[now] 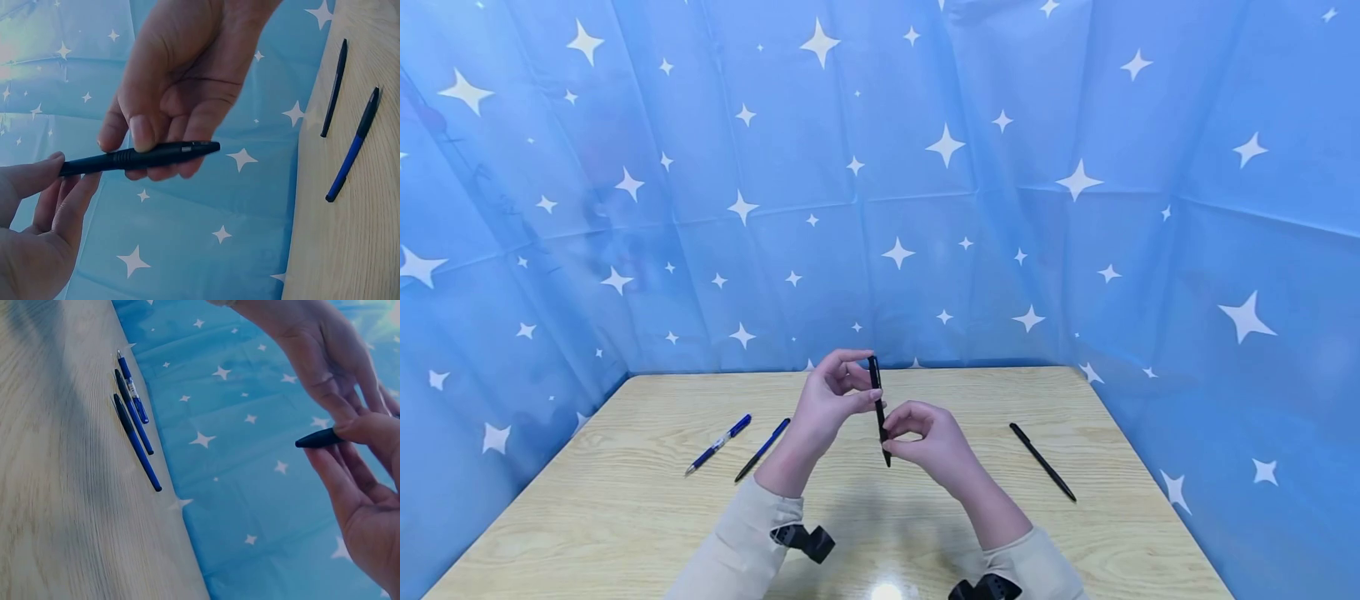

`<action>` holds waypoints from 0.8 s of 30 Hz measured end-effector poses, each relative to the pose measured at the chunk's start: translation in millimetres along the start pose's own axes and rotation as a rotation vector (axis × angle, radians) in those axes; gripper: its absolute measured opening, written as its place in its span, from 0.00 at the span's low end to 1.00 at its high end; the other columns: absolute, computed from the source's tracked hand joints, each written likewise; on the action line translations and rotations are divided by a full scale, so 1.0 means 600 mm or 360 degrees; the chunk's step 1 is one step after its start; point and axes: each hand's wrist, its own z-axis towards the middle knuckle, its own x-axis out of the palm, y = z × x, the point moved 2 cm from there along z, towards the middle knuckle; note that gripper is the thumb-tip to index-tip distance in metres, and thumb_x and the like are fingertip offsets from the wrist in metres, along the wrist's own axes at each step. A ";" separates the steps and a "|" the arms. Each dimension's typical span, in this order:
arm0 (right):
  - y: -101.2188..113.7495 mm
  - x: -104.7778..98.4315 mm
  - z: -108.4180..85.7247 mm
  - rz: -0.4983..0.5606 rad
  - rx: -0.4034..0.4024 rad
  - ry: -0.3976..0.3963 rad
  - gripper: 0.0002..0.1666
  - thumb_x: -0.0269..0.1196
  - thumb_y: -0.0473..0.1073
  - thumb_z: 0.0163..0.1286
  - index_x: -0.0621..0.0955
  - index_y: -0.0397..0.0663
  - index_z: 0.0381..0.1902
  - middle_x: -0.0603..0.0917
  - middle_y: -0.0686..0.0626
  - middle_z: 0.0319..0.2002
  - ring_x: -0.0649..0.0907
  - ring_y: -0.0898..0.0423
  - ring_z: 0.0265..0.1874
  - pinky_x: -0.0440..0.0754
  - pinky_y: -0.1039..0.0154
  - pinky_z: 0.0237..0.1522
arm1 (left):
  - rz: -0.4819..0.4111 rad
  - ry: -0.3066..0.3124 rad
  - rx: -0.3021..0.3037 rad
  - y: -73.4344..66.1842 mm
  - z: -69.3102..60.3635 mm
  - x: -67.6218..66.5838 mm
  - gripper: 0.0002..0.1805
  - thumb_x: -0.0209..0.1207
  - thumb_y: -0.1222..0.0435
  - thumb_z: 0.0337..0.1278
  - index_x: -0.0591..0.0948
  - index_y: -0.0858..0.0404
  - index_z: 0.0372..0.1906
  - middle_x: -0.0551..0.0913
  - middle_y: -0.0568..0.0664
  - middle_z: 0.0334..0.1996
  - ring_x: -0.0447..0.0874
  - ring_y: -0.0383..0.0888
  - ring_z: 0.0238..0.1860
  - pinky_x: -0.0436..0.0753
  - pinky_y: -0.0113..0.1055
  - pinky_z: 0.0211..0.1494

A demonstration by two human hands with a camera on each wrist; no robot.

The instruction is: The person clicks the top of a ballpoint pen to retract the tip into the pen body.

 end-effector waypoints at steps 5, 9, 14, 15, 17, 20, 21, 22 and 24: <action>0.003 -0.007 -0.001 -0.0045 -0.0027 0.0090 0.14 0.68 0.32 0.61 0.81 0.39 0.46 0.83 0.41 0.45 0.83 0.50 0.44 0.82 0.57 0.44 | 0.0151 0.0008 -0.0002 -0.001 0.000 -0.004 0.25 0.68 0.70 0.55 0.79 0.50 0.58 0.82 0.49 0.40 0.83 0.45 0.44 0.81 0.41 0.50; 0.003 -0.015 -0.003 -0.0084 -0.0029 0.0151 0.18 0.68 0.33 0.62 0.82 0.40 0.50 0.83 0.41 0.48 0.83 0.50 0.44 0.82 0.57 0.44 | 0.0217 0.0018 0.0016 -0.006 -0.001 -0.014 0.27 0.68 0.69 0.56 0.77 0.50 0.60 0.82 0.54 0.44 0.83 0.46 0.45 0.81 0.43 0.49; -0.002 -0.034 -0.008 -0.0095 0.0006 0.0172 0.21 0.68 0.33 0.62 0.81 0.40 0.54 0.83 0.41 0.50 0.84 0.45 0.46 0.82 0.58 0.46 | 0.0319 0.0049 0.0003 -0.003 -0.006 -0.034 0.27 0.67 0.69 0.57 0.76 0.52 0.62 0.81 0.54 0.44 0.83 0.46 0.44 0.81 0.43 0.47; -0.003 -0.038 -0.009 -0.0088 0.0012 0.0177 0.22 0.67 0.32 0.63 0.80 0.39 0.55 0.83 0.40 0.50 0.84 0.44 0.46 0.82 0.58 0.46 | 0.0346 0.0058 -0.0009 0.000 -0.008 -0.038 0.26 0.67 0.68 0.57 0.76 0.53 0.61 0.81 0.52 0.44 0.83 0.46 0.43 0.81 0.42 0.47; -0.006 -0.047 -0.011 -0.0084 0.0031 0.0187 0.22 0.66 0.32 0.64 0.79 0.39 0.57 0.82 0.39 0.51 0.84 0.42 0.47 0.82 0.58 0.46 | 0.0393 0.0073 -0.0032 0.006 -0.012 -0.045 0.25 0.66 0.68 0.58 0.77 0.53 0.61 0.81 0.50 0.43 0.83 0.45 0.43 0.81 0.42 0.46; -0.012 -0.061 -0.014 -0.0088 0.0070 0.0200 0.24 0.66 0.33 0.64 0.78 0.39 0.59 0.81 0.38 0.52 0.84 0.43 0.47 0.82 0.58 0.46 | 0.0450 0.0100 -0.0085 0.017 -0.019 -0.055 0.24 0.67 0.68 0.58 0.78 0.52 0.60 0.81 0.48 0.41 0.83 0.44 0.43 0.82 0.41 0.45; -0.014 -0.066 -0.014 -0.0092 0.0085 0.0199 0.24 0.66 0.33 0.64 0.78 0.39 0.59 0.81 0.38 0.53 0.85 0.44 0.46 0.82 0.59 0.46 | 0.0467 0.0111 -0.0101 0.020 -0.021 -0.058 0.24 0.67 0.68 0.58 0.78 0.52 0.59 0.81 0.47 0.41 0.82 0.44 0.43 0.82 0.41 0.45; -0.018 -0.072 -0.015 -0.0105 0.0100 0.0198 0.24 0.66 0.34 0.64 0.78 0.40 0.59 0.81 0.38 0.53 0.85 0.45 0.46 0.82 0.58 0.46 | 0.0481 0.0128 -0.0107 0.024 -0.023 -0.061 0.24 0.67 0.68 0.58 0.78 0.52 0.59 0.81 0.48 0.41 0.82 0.44 0.43 0.82 0.40 0.45; -0.023 -0.083 -0.018 -0.0121 0.0122 0.0194 0.25 0.66 0.34 0.65 0.78 0.41 0.60 0.81 0.38 0.54 0.85 0.46 0.46 0.82 0.58 0.46 | 0.0511 0.0160 -0.0120 0.031 -0.027 -0.067 0.23 0.67 0.68 0.58 0.79 0.52 0.59 0.81 0.48 0.41 0.82 0.44 0.42 0.82 0.39 0.44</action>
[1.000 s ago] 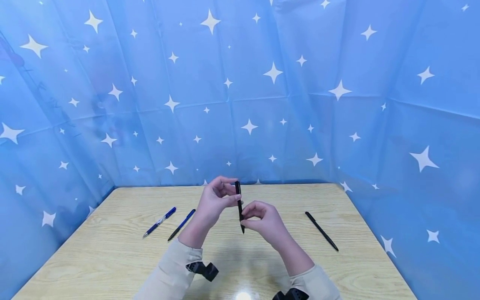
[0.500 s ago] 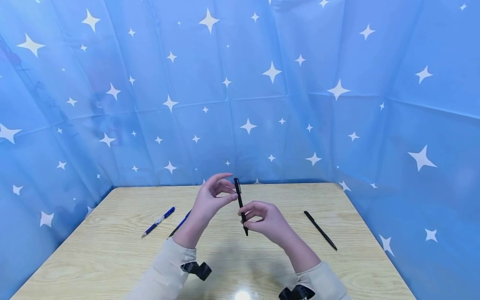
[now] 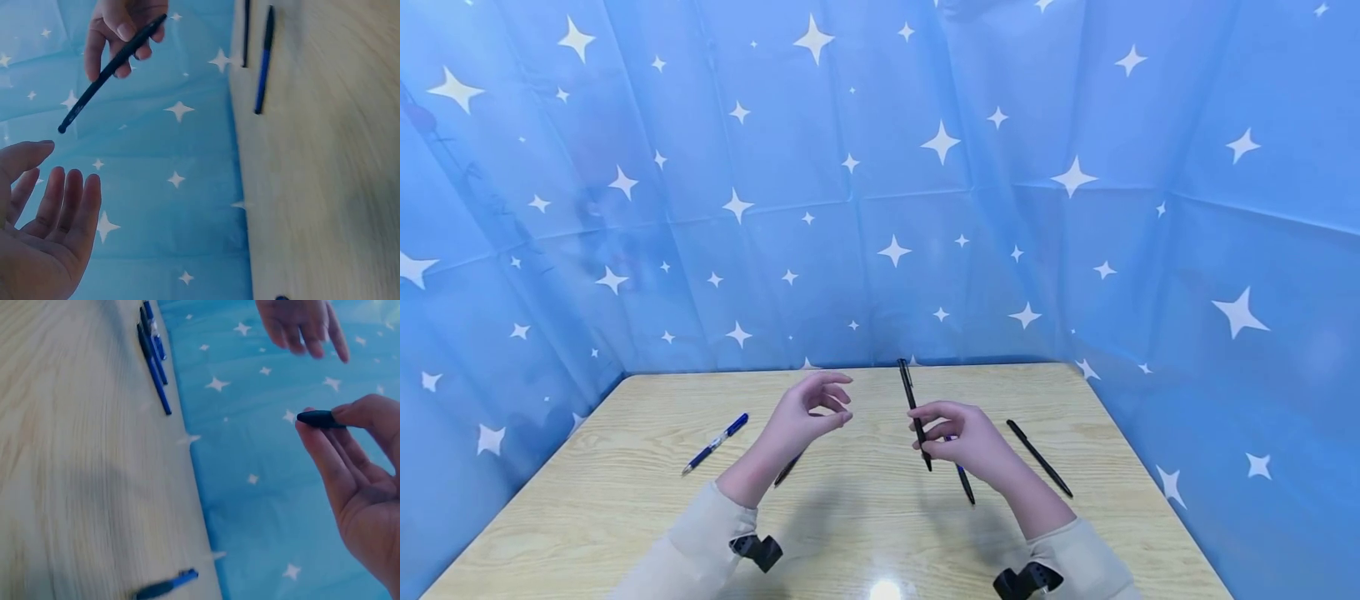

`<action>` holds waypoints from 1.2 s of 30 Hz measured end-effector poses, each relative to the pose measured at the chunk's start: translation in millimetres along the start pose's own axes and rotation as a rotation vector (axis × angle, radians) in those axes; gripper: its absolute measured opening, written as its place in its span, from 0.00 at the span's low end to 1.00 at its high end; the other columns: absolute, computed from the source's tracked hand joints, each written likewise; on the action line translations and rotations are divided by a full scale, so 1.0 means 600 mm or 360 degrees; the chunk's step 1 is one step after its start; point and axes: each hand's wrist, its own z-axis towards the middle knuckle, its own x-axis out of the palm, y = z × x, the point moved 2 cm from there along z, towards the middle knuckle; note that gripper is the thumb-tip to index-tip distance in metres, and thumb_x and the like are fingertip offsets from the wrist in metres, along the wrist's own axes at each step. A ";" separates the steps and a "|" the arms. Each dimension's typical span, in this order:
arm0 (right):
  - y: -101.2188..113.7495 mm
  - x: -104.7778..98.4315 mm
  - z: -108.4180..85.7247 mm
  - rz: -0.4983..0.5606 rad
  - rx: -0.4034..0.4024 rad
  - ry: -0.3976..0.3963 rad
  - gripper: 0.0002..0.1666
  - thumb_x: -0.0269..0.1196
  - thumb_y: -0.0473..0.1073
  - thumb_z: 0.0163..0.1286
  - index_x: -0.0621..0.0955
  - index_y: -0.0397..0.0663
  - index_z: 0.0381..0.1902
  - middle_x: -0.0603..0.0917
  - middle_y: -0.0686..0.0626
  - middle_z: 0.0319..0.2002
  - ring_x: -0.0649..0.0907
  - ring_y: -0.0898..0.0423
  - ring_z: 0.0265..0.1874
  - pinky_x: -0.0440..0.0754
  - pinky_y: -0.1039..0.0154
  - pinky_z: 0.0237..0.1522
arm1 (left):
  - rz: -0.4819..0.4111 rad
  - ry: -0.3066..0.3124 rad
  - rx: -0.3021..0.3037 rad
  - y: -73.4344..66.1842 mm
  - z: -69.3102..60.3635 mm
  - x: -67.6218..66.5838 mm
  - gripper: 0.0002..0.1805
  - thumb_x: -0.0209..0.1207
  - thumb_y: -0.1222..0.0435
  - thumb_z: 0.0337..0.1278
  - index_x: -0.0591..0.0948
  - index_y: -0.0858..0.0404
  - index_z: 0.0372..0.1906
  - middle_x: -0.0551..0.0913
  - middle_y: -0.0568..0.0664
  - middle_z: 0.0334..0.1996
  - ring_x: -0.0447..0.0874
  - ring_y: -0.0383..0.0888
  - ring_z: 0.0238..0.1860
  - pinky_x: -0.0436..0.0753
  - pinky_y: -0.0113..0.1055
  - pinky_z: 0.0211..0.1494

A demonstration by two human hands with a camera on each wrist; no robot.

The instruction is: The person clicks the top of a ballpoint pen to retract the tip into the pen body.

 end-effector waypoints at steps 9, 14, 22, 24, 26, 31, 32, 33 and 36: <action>-0.031 -0.044 -0.020 -0.0006 0.0080 -0.0031 0.29 0.63 0.30 0.64 0.73 0.32 0.63 0.75 0.31 0.55 0.83 0.40 0.46 0.84 0.53 0.42 | 0.0171 0.0130 -0.0061 0.030 -0.020 -0.014 0.20 0.66 0.65 0.59 0.79 0.50 0.57 0.81 0.46 0.40 0.81 0.43 0.42 0.82 0.39 0.43; -0.050 -0.067 -0.031 -0.0114 0.0125 -0.0042 0.29 0.64 0.31 0.64 0.73 0.33 0.63 0.73 0.31 0.55 0.83 0.39 0.45 0.85 0.55 0.40 | 0.0240 0.0176 -0.0087 0.044 -0.031 -0.023 0.20 0.65 0.65 0.60 0.79 0.51 0.57 0.82 0.48 0.41 0.81 0.43 0.42 0.81 0.40 0.42; -0.085 -0.105 -0.038 -0.0234 0.0197 0.0027 0.30 0.64 0.31 0.63 0.72 0.31 0.63 0.76 0.35 0.50 0.85 0.44 0.42 0.84 0.55 0.38 | 0.0292 0.0224 -0.0109 0.054 -0.045 -0.033 0.20 0.64 0.67 0.60 0.78 0.55 0.57 0.82 0.54 0.42 0.81 0.44 0.41 0.81 0.41 0.42; -0.094 -0.112 -0.038 -0.0278 0.0192 0.0040 0.29 0.64 0.30 0.61 0.72 0.28 0.61 0.77 0.37 0.47 0.85 0.45 0.40 0.84 0.55 0.36 | 0.0304 0.0245 -0.0107 0.058 -0.046 -0.034 0.20 0.64 0.66 0.61 0.78 0.55 0.57 0.81 0.55 0.42 0.81 0.44 0.41 0.81 0.41 0.42; -0.102 -0.118 -0.038 -0.0326 0.0194 0.0044 0.28 0.64 0.29 0.60 0.73 0.26 0.59 0.78 0.38 0.45 0.84 0.46 0.38 0.84 0.56 0.34 | 0.0319 0.0269 -0.0102 0.062 -0.047 -0.034 0.19 0.64 0.66 0.61 0.78 0.54 0.57 0.81 0.55 0.42 0.81 0.43 0.40 0.81 0.40 0.41; -0.117 -0.128 -0.040 -0.0426 0.0253 0.0027 0.26 0.67 0.27 0.57 0.76 0.28 0.54 0.78 0.40 0.41 0.82 0.47 0.34 0.84 0.56 0.31 | 0.0345 0.0318 -0.0098 0.070 -0.050 -0.035 0.19 0.65 0.66 0.61 0.79 0.54 0.57 0.82 0.53 0.42 0.81 0.44 0.40 0.81 0.38 0.40; -0.121 -0.130 -0.040 -0.0445 0.0265 0.0020 0.25 0.67 0.27 0.56 0.76 0.28 0.53 0.78 0.41 0.40 0.82 0.47 0.33 0.84 0.56 0.30 | 0.0352 0.0323 -0.0091 0.071 -0.051 -0.036 0.19 0.65 0.66 0.60 0.79 0.54 0.56 0.82 0.53 0.41 0.81 0.44 0.40 0.81 0.38 0.40; -0.123 -0.131 -0.040 -0.0471 0.0267 0.0016 0.25 0.68 0.27 0.56 0.77 0.28 0.53 0.78 0.41 0.39 0.81 0.47 0.32 0.84 0.56 0.30 | 0.0358 0.0328 -0.0091 0.073 -0.052 -0.036 0.19 0.65 0.67 0.60 0.79 0.55 0.56 0.82 0.52 0.40 0.81 0.44 0.39 0.81 0.37 0.39; -0.132 -0.133 -0.038 -0.0556 0.0269 0.0001 0.24 0.69 0.27 0.55 0.78 0.30 0.51 0.77 0.42 0.37 0.80 0.49 0.31 0.84 0.57 0.27 | 0.0402 0.0359 -0.0082 0.078 -0.056 -0.038 0.19 0.65 0.68 0.59 0.79 0.57 0.55 0.82 0.51 0.40 0.81 0.43 0.38 0.81 0.36 0.38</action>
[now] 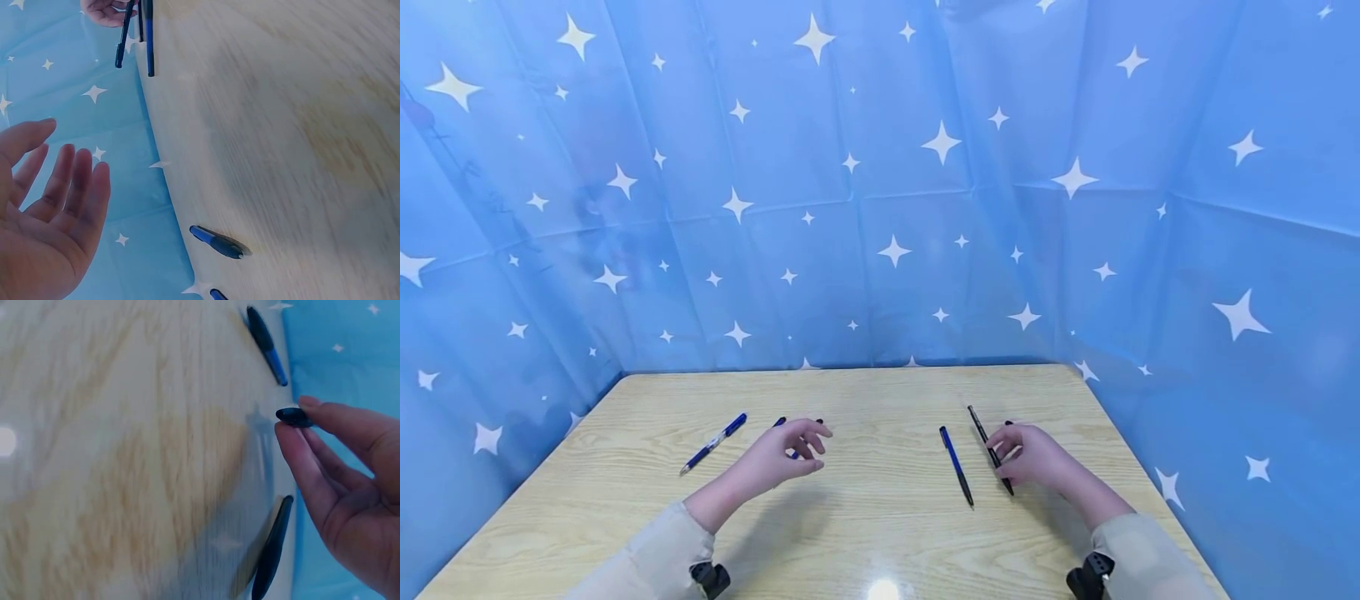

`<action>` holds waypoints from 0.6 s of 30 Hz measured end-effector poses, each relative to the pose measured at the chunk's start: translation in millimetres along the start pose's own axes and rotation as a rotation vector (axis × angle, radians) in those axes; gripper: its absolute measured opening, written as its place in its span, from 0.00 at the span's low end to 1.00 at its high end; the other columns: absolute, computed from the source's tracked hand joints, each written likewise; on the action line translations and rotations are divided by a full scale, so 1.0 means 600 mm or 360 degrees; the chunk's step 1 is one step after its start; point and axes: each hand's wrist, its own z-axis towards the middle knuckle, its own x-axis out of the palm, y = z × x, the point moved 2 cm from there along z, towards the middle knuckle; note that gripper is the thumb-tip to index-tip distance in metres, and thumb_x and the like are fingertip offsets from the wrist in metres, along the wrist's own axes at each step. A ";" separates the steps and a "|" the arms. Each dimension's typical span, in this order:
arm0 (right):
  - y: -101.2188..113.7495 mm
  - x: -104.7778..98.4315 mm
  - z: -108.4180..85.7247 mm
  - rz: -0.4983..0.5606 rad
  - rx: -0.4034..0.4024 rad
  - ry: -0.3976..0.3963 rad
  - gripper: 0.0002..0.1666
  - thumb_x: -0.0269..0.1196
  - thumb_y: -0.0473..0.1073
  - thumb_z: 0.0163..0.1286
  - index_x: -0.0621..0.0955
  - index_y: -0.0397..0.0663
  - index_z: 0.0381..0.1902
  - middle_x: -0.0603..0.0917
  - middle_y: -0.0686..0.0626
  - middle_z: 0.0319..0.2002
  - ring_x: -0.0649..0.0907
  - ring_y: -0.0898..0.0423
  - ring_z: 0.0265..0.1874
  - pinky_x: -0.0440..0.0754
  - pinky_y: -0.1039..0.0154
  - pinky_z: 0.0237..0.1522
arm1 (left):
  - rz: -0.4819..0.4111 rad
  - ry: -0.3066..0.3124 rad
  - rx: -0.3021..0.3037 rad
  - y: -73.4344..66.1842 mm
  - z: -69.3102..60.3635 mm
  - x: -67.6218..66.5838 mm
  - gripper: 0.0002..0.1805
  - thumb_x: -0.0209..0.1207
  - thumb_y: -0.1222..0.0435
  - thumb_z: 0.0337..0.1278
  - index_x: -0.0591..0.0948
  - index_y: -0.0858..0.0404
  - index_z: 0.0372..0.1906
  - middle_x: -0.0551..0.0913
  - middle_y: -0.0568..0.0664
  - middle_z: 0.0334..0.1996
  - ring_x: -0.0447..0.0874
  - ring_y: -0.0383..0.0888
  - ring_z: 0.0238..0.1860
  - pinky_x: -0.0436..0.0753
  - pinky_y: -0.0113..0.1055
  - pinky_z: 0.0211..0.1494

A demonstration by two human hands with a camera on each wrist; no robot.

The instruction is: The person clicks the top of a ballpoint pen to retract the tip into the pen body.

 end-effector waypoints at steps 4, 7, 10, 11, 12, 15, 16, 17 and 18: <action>-0.005 0.002 0.005 -0.0106 -0.0009 0.0017 0.22 0.70 0.27 0.54 0.80 0.32 0.49 0.77 0.44 0.35 0.80 0.51 0.29 0.83 0.58 0.26 | 0.0081 0.0079 -0.0008 0.006 -0.006 0.001 0.19 0.66 0.69 0.57 0.80 0.59 0.54 0.82 0.52 0.40 0.81 0.41 0.36 0.81 0.35 0.37; -0.006 0.002 0.007 -0.0144 -0.0009 0.0059 0.22 0.70 0.26 0.53 0.81 0.33 0.48 0.77 0.44 0.34 0.79 0.51 0.26 0.82 0.58 0.24 | 0.0128 0.0132 -0.0008 0.010 -0.008 0.002 0.18 0.67 0.69 0.56 0.81 0.58 0.53 0.82 0.52 0.40 0.81 0.40 0.36 0.81 0.35 0.37; -0.004 0.001 0.006 -0.0150 -0.0009 0.0100 0.22 0.69 0.25 0.53 0.80 0.32 0.48 0.76 0.44 0.34 0.79 0.50 0.24 0.81 0.57 0.22 | 0.0148 0.0154 -0.0006 0.013 -0.009 0.002 0.18 0.67 0.70 0.56 0.81 0.58 0.52 0.81 0.52 0.40 0.81 0.40 0.35 0.81 0.34 0.37; -0.003 0.000 0.006 -0.0159 -0.0013 0.0111 0.22 0.69 0.25 0.53 0.80 0.32 0.48 0.76 0.44 0.33 0.78 0.50 0.23 0.81 0.57 0.22 | 0.0151 0.0155 -0.0006 0.013 -0.009 0.002 0.18 0.67 0.70 0.56 0.81 0.59 0.52 0.81 0.53 0.40 0.81 0.40 0.35 0.81 0.34 0.37; -0.002 0.000 0.006 -0.0166 -0.0014 0.0122 0.22 0.69 0.25 0.53 0.80 0.32 0.48 0.76 0.44 0.33 0.78 0.50 0.22 0.81 0.57 0.21 | 0.0151 0.0158 -0.0005 0.014 -0.009 0.002 0.18 0.67 0.70 0.56 0.81 0.60 0.53 0.81 0.53 0.40 0.81 0.40 0.35 0.81 0.34 0.37; -0.002 0.000 0.006 -0.0192 -0.0017 0.0145 0.21 0.70 0.25 0.53 0.81 0.32 0.47 0.75 0.44 0.32 0.77 0.51 0.22 0.80 0.57 0.21 | 0.0153 0.0160 0.0004 0.015 -0.010 0.001 0.18 0.67 0.70 0.57 0.80 0.61 0.53 0.81 0.54 0.41 0.81 0.40 0.35 0.81 0.35 0.38; -0.003 0.001 0.007 -0.0201 -0.0019 0.0148 0.21 0.70 0.25 0.53 0.81 0.32 0.47 0.75 0.44 0.31 0.76 0.52 0.22 0.80 0.57 0.21 | 0.0152 0.0161 0.0008 0.015 -0.010 0.000 0.18 0.67 0.70 0.57 0.80 0.62 0.53 0.81 0.54 0.41 0.81 0.40 0.35 0.81 0.35 0.38; -0.004 0.001 0.007 -0.0208 -0.0017 0.0147 0.21 0.70 0.25 0.52 0.81 0.32 0.46 0.75 0.45 0.31 0.76 0.52 0.22 0.80 0.57 0.21 | 0.0155 0.0159 0.0011 0.015 -0.010 0.000 0.18 0.67 0.70 0.57 0.80 0.62 0.53 0.81 0.54 0.41 0.81 0.40 0.35 0.81 0.35 0.38; -0.004 0.001 0.008 -0.0211 -0.0016 0.0145 0.21 0.70 0.25 0.52 0.81 0.33 0.46 0.75 0.45 0.31 0.75 0.52 0.22 0.80 0.57 0.21 | 0.0158 0.0158 0.0014 0.015 -0.011 0.000 0.18 0.67 0.70 0.57 0.80 0.61 0.53 0.81 0.54 0.41 0.81 0.39 0.35 0.81 0.35 0.38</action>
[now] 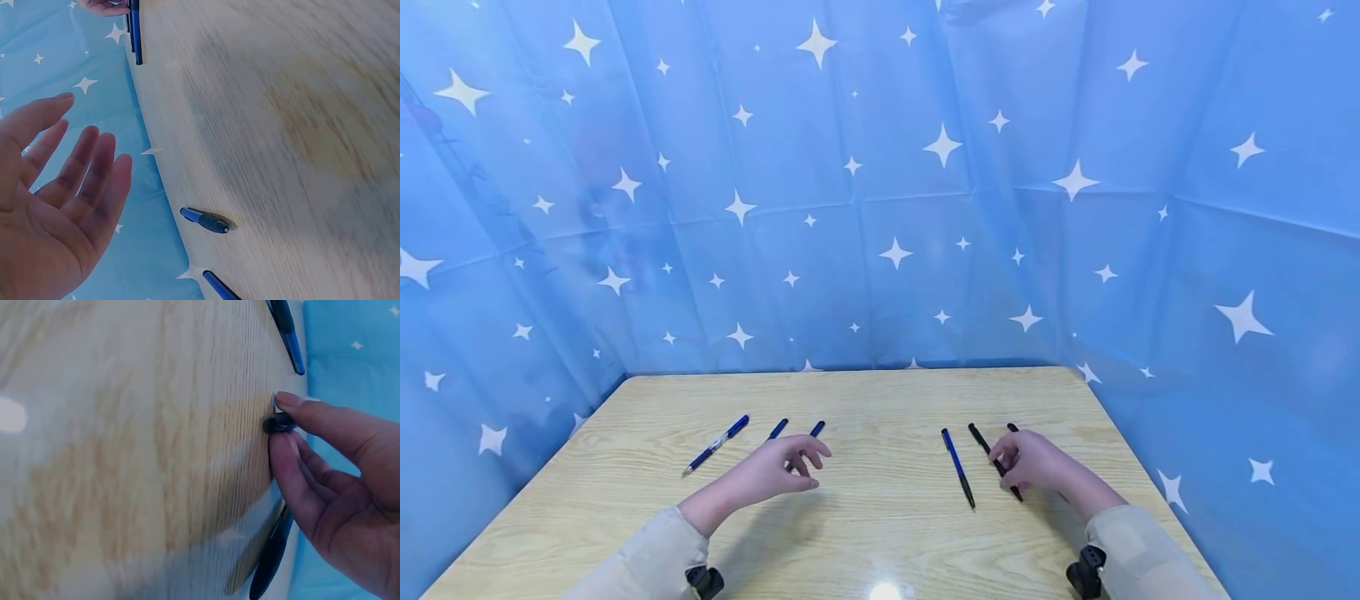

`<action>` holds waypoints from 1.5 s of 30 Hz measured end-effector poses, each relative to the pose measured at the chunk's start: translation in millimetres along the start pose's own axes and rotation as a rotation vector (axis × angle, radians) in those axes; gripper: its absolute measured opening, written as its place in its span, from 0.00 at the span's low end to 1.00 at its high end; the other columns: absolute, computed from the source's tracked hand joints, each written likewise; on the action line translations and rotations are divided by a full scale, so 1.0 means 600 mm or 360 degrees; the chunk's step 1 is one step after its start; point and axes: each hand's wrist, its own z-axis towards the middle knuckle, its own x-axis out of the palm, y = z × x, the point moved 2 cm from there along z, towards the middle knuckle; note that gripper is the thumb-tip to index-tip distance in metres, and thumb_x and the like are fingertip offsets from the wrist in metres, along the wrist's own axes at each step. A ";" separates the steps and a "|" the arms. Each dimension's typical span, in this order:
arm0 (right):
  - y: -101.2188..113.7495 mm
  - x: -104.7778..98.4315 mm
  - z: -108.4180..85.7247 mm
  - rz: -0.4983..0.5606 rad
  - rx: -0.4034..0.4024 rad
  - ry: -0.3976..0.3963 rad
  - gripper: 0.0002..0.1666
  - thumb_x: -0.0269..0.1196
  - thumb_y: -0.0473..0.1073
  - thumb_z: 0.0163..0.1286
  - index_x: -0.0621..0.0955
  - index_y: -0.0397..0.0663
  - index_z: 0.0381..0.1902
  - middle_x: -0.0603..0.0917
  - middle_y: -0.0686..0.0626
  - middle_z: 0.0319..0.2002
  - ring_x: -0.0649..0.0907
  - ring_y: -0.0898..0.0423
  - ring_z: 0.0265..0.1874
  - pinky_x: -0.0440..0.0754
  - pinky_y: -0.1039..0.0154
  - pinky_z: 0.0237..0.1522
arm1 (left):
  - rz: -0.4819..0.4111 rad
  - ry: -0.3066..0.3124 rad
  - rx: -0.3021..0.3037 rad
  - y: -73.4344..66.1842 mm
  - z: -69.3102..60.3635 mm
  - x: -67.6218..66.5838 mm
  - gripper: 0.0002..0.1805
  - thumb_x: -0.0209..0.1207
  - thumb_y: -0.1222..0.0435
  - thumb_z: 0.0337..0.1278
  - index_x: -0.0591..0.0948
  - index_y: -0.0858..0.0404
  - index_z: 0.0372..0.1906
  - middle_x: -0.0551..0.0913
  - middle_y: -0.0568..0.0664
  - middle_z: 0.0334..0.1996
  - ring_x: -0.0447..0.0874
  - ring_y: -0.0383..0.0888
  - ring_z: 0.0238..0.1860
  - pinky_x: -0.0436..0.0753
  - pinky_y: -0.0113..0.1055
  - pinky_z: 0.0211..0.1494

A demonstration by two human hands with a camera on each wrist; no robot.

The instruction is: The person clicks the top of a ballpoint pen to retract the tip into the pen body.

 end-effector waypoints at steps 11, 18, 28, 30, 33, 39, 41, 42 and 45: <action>-0.003 0.003 0.001 -0.0037 0.0002 -0.0023 0.21 0.73 0.29 0.52 0.82 0.36 0.45 0.74 0.45 0.31 0.74 0.52 0.26 0.78 0.59 0.21 | 0.0034 0.0012 -0.0003 -0.002 -0.002 -0.002 0.18 0.67 0.69 0.57 0.80 0.61 0.53 0.82 0.54 0.41 0.81 0.40 0.35 0.81 0.35 0.39; 0.010 -0.001 0.007 -0.0147 -0.0038 -0.0039 0.23 0.75 0.32 0.51 0.82 0.38 0.47 0.76 0.47 0.33 0.77 0.53 0.28 0.79 0.59 0.25 | 0.0017 0.0011 -0.0006 -0.002 0.001 -0.002 0.18 0.66 0.69 0.57 0.80 0.62 0.53 0.81 0.54 0.41 0.81 0.40 0.35 0.80 0.35 0.38; 0.041 0.021 0.025 -0.0187 -0.0232 0.0035 0.25 0.75 0.37 0.53 0.81 0.38 0.49 0.79 0.48 0.39 0.77 0.54 0.33 0.76 0.63 0.31 | 0.0029 0.0014 0.0012 -0.010 0.011 0.004 0.18 0.66 0.67 0.58 0.80 0.61 0.54 0.82 0.52 0.41 0.81 0.40 0.36 0.80 0.34 0.37; 0.046 0.028 0.028 -0.0183 -0.0249 0.0050 0.25 0.75 0.37 0.54 0.81 0.38 0.49 0.79 0.49 0.39 0.76 0.56 0.32 0.76 0.63 0.30 | 0.0024 0.0022 0.0007 -0.012 0.013 0.006 0.18 0.66 0.67 0.58 0.80 0.60 0.54 0.82 0.52 0.41 0.81 0.39 0.36 0.80 0.34 0.38; 0.051 0.039 0.034 -0.0186 -0.0250 0.0058 0.26 0.76 0.38 0.52 0.82 0.40 0.49 0.79 0.49 0.38 0.75 0.58 0.30 0.76 0.63 0.30 | 0.0016 0.0035 -0.0012 -0.013 0.015 0.008 0.18 0.66 0.67 0.59 0.80 0.58 0.54 0.82 0.52 0.42 0.81 0.38 0.36 0.80 0.34 0.38; 0.052 0.054 0.042 -0.0143 -0.0191 0.0105 0.28 0.79 0.40 0.48 0.82 0.41 0.48 0.75 0.49 0.32 0.71 0.58 0.26 0.72 0.63 0.29 | 0.0007 0.0058 -0.0032 -0.015 0.018 0.012 0.18 0.65 0.66 0.59 0.80 0.58 0.55 0.82 0.52 0.43 0.80 0.37 0.36 0.80 0.35 0.39; 0.051 0.057 0.045 -0.0144 -0.0192 0.0126 0.27 0.79 0.40 0.48 0.83 0.43 0.47 0.75 0.49 0.31 0.69 0.58 0.24 0.70 0.64 0.28 | 0.0007 0.0065 -0.0026 -0.015 0.020 0.013 0.18 0.66 0.66 0.59 0.80 0.59 0.55 0.82 0.52 0.43 0.80 0.37 0.37 0.80 0.35 0.39; 0.052 0.059 0.047 -0.0144 -0.0196 0.0137 0.26 0.79 0.40 0.48 0.83 0.44 0.46 0.74 0.49 0.30 0.68 0.58 0.24 0.69 0.64 0.28 | 0.0009 0.0067 -0.0020 -0.015 0.021 0.015 0.18 0.66 0.67 0.59 0.80 0.59 0.55 0.82 0.52 0.43 0.80 0.37 0.37 0.80 0.35 0.40; 0.051 0.063 0.051 -0.0160 -0.0185 0.0159 0.25 0.79 0.39 0.47 0.84 0.46 0.45 0.74 0.49 0.30 0.68 0.57 0.24 0.68 0.63 0.27 | 0.0022 0.0067 -0.0007 -0.014 0.023 0.018 0.18 0.66 0.66 0.58 0.80 0.59 0.55 0.82 0.52 0.43 0.80 0.37 0.37 0.80 0.34 0.40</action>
